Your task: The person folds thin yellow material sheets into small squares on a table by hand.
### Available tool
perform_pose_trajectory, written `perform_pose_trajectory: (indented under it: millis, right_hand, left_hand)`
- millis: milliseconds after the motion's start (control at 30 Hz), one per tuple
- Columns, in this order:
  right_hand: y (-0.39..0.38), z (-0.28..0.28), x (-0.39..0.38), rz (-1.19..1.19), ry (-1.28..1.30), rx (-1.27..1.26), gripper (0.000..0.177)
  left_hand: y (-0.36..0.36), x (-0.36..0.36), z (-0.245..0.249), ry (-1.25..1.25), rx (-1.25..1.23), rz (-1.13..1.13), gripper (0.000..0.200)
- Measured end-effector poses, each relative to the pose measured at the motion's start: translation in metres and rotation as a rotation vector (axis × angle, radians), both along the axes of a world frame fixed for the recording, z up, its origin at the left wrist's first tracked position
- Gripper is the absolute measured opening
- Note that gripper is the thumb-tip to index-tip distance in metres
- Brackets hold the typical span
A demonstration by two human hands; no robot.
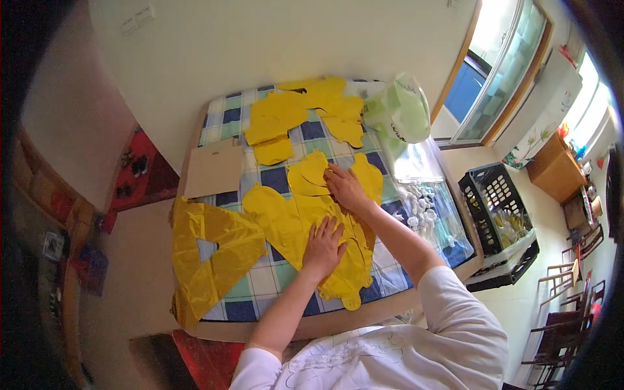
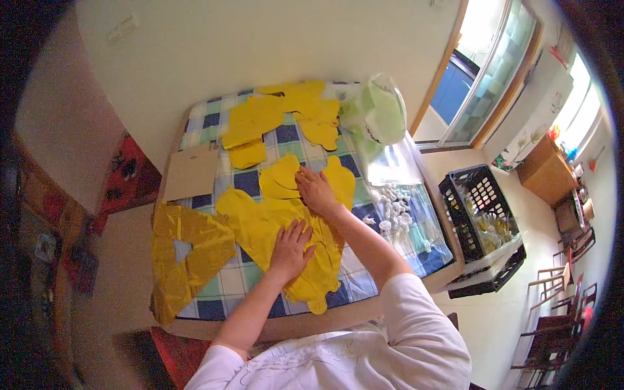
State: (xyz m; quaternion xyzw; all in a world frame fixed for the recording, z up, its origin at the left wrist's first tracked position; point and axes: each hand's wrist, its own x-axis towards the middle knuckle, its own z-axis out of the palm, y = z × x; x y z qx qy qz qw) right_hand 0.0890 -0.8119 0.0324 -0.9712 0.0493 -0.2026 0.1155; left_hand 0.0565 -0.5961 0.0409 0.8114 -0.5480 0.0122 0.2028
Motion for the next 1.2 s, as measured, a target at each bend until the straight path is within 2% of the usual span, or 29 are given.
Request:
perform_pose_trajectory:
  millis: [67, 167, 267, 333, 433, 533, 633, 700, 767, 833, 867, 933, 1033, 1200]
  right_hand:
    - [-0.001, -0.005, 0.006, -0.011, 0.004, -0.116, 0.038]
    - [-0.006, 0.009, 0.007, 0.039, 0.226, -0.123, 0.043]
    - [-0.035, 0.042, 0.004, -0.467, 0.221, 0.283, 0.032]
    - [-0.064, 0.028, -0.008, -0.705, 0.062, -0.084, 0.036]
    - [-0.091, 0.028, -0.027, -0.764, 0.17, 0.028, 0.037]
    - [-0.106, 0.029, -0.029, -0.654, 0.34, 0.196, 0.04]
    - [-0.106, 0.029, -0.014, -0.643, 0.351, 0.317, 0.04]
    - [-0.087, 0.059, -0.014, -0.329, 0.215, 1.151, 0.039]
    - [-0.077, 0.065, -0.014, -0.042, 0.023, 1.506, 0.038]
    - [-0.071, 0.045, -0.019, 0.143, -0.192, 1.401, 0.037]
    - [-0.066, 0.025, -0.019, -0.237, 0.031, 0.612, 0.038]
    - [-0.041, -0.004, -0.036, -0.212, 0.126, 0.057, 0.038]
    - [-0.001, -0.002, -0.054, -0.156, -0.044, 0.181, 0.04]
    - [0.027, 0.025, -0.064, -0.088, 0.031, 0.137, 0.041]
  left_hand:
    - [-0.001, 0.001, -0.001, -0.012, -0.029, 0.005, 0.048]
    - [0.001, 0.001, -0.004, -0.044, -0.055, 0.004, 0.048]
    - [0.001, -0.001, -0.003, -0.037, 0.0, 0.014, 0.049]
    - [0.0, 0.0, -0.004, -0.018, -0.002, 0.016, 0.049]
    - [-0.001, 0.0, -0.003, -0.014, -0.001, 0.017, 0.049]
    - [-0.001, 0.0, -0.006, -0.017, -0.073, 0.014, 0.048]
    - [0.0, 0.0, -0.006, -0.015, -0.073, 0.015, 0.049]
    - [0.0, 0.0, -0.004, -0.013, -0.054, 0.007, 0.049]
    - [0.0, 0.0, -0.003, -0.005, -0.044, 0.009, 0.049]
    - [-0.001, -0.001, -0.004, 0.004, -0.044, 0.014, 0.05]
    - [-0.001, 0.0, -0.003, 0.013, -0.032, 0.012, 0.05]
    - [-0.002, 0.002, -0.002, 0.03, -0.014, 0.014, 0.051]
    - [-0.001, 0.0, -0.008, -0.028, -0.106, 0.011, 0.05]
    - [0.0, 0.0, 0.001, 0.016, -0.096, -0.007, 0.044]
